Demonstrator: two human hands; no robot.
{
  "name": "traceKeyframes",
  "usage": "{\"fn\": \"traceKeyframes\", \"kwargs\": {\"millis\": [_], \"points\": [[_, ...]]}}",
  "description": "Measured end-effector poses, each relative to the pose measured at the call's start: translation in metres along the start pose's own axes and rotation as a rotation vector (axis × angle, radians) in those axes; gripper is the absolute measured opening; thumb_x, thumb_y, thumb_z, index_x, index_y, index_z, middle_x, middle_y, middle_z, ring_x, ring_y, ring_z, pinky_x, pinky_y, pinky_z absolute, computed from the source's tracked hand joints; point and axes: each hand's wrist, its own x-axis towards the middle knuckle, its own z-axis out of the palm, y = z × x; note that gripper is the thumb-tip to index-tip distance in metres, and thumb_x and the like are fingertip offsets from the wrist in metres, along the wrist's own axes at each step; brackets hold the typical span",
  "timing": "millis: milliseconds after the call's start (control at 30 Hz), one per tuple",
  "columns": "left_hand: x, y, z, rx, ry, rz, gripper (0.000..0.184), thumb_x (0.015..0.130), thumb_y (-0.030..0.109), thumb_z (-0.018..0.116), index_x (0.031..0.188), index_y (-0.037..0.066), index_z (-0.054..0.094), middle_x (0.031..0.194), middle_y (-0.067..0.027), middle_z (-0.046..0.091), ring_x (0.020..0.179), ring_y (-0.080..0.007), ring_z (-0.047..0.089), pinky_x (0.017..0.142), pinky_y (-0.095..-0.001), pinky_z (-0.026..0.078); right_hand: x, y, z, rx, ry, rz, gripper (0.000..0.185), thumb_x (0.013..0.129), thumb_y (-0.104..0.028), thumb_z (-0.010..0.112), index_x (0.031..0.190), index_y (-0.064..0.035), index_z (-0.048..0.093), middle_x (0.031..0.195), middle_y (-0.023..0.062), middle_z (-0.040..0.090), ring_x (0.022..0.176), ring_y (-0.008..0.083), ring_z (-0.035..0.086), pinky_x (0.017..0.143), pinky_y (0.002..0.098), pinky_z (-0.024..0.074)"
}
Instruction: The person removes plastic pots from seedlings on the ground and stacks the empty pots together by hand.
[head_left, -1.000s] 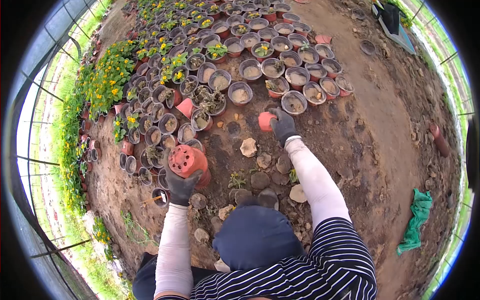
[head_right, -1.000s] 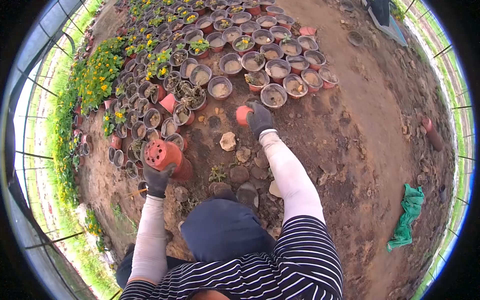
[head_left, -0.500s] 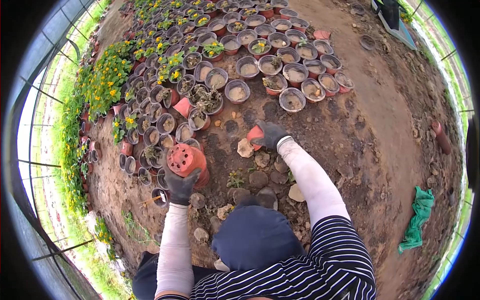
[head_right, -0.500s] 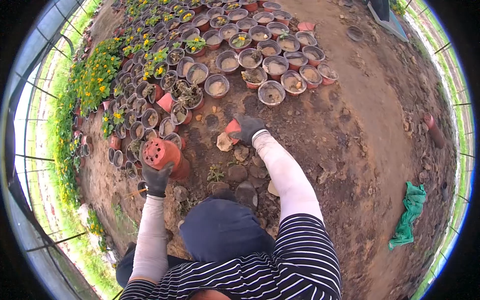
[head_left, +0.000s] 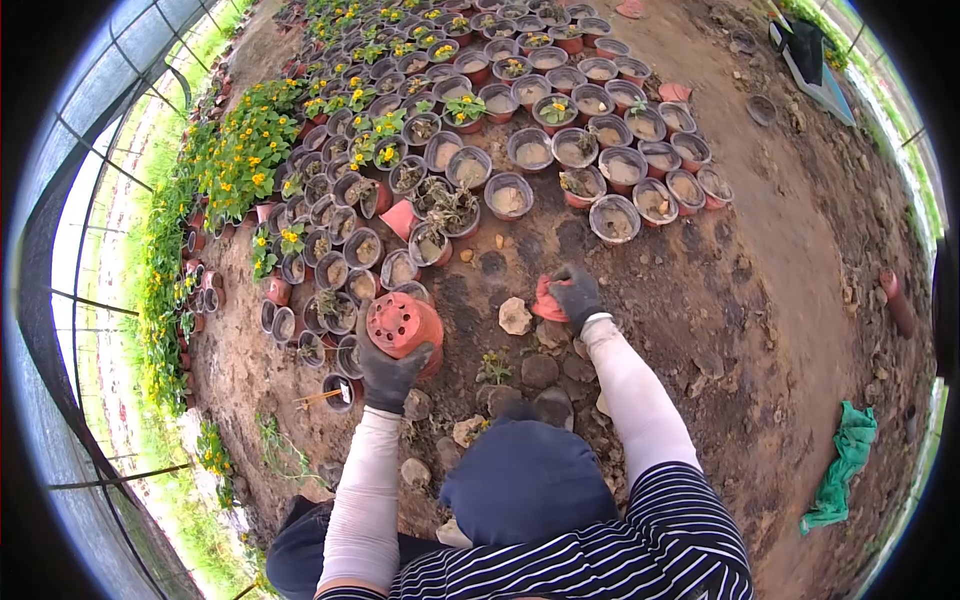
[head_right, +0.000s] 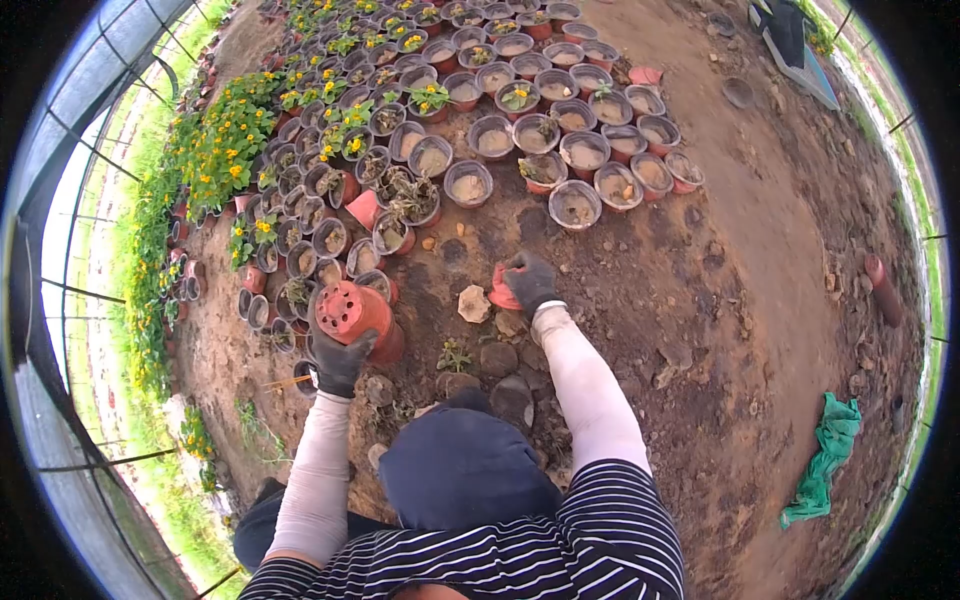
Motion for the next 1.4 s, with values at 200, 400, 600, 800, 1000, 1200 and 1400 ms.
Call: {"fn": "traceKeyframes", "kwargs": {"millis": [200, 400, 600, 800, 1000, 1200, 1400], "points": [[-0.002, -0.021, -0.001, -0.075, 0.007, 0.028, 0.101, 0.056, 0.028, 0.086, 0.134, 0.001, 0.028, 0.129, -0.0144, 0.042, 0.119, -0.0269, 0.044, 0.1, -0.0377, 0.037, -0.029, -0.043, -0.03, -0.183, 0.361, -0.582, 0.022, 0.07, -0.015, 0.066, 0.091, -0.0094, 0.061, 0.102, 0.0118, 0.056, 0.096, 0.03, 0.054, 0.085, 0.0383, 0.0434], [-0.001, -0.018, 0.004, -0.047, -0.022, 0.056, 0.103, 0.057, 0.028, 0.085, 0.136, 0.002, 0.025, 0.131, -0.0141, 0.041, 0.121, -0.0264, 0.042, 0.1, -0.0385, 0.038, -0.087, -0.199, 0.003, 0.553, 0.127, -0.75, 0.052, 0.073, -0.018, 0.07, 0.117, -0.0039, 0.047, 0.113, 0.0124, 0.052, 0.105, 0.0276, 0.051, 0.092, 0.0373, 0.0406], [-0.005, -0.014, -0.012, -0.253, -0.128, 0.039, 0.121, 0.06, 0.022, 0.084, 0.143, 0.006, -0.003, 0.141, -0.0137, 0.027, 0.128, -0.0259, 0.034, 0.105, -0.0389, 0.033, -0.107, -0.211, 0.078, 0.336, -0.118, -0.875, 0.084, 0.069, -0.036, 0.075, 0.132, -0.0006, 0.033, 0.129, 0.0195, 0.043, 0.119, 0.0348, 0.043, 0.1, 0.0424, 0.0339], [0.003, 0.027, -0.022, -0.146, -0.025, 0.125, 0.117, 0.056, 0.026, 0.086, 0.142, 0.002, 0.01, 0.14, -0.0152, 0.03, 0.126, -0.027, 0.036, 0.105, -0.0382, 0.031, -0.095, -0.194, 0.081, 0.155, -0.333, -0.845, 0.097, 0.063, -0.045, 0.077, 0.134, -0.0006, 0.029, 0.133, 0.0231, 0.038, 0.124, 0.0379, 0.037, 0.103, 0.0445, 0.0303], [-0.004, -0.007, -0.014, -0.085, 0.018, -0.012, 0.106, 0.051, 0.03, 0.088, 0.134, 0.0, 0.029, 0.127, -0.0144, 0.045, 0.116, -0.0271, 0.046, 0.097, -0.0384, 0.039, -0.054, -0.154, 0.035, -0.23, -0.164, -1.102, 0.066, 0.063, -0.042, 0.074, 0.117, -0.011, 0.053, 0.129, 0.0213, 0.039, 0.119, 0.0382, 0.04, 0.099, 0.0421, 0.0343], [-0.007, -0.014, -0.01, 0.037, 0.061, -0.009, 0.105, 0.051, 0.03, 0.088, 0.133, 0.001, 0.029, 0.126, -0.0139, 0.045, 0.114, -0.0272, 0.047, 0.097, -0.0383, 0.039, 0.033, -0.029, -0.05, -1.038, 0.418, -0.349, 0.024, 0.074, -0.028, 0.06, 0.096, -0.0189, 0.065, 0.119, 0.0126, 0.049, 0.113, 0.0332, 0.042, 0.092, 0.0528, 0.0318], [-0.005, -0.02, -0.005, -0.03, 0.054, -0.041, 0.103, 0.053, 0.029, 0.087, 0.133, 0.001, 0.029, 0.128, -0.0148, 0.044, 0.117, -0.0285, 0.045, 0.099, -0.0387, 0.037, 0.034, -0.019, -0.089, -0.343, 0.362, -0.209, 0.039, 0.079, -0.025, 0.058, 0.112, -0.0044, 0.059, 0.113, 0.0163, 0.059, 0.106, 0.032, 0.054, 0.092, 0.0387, 0.041]]}}
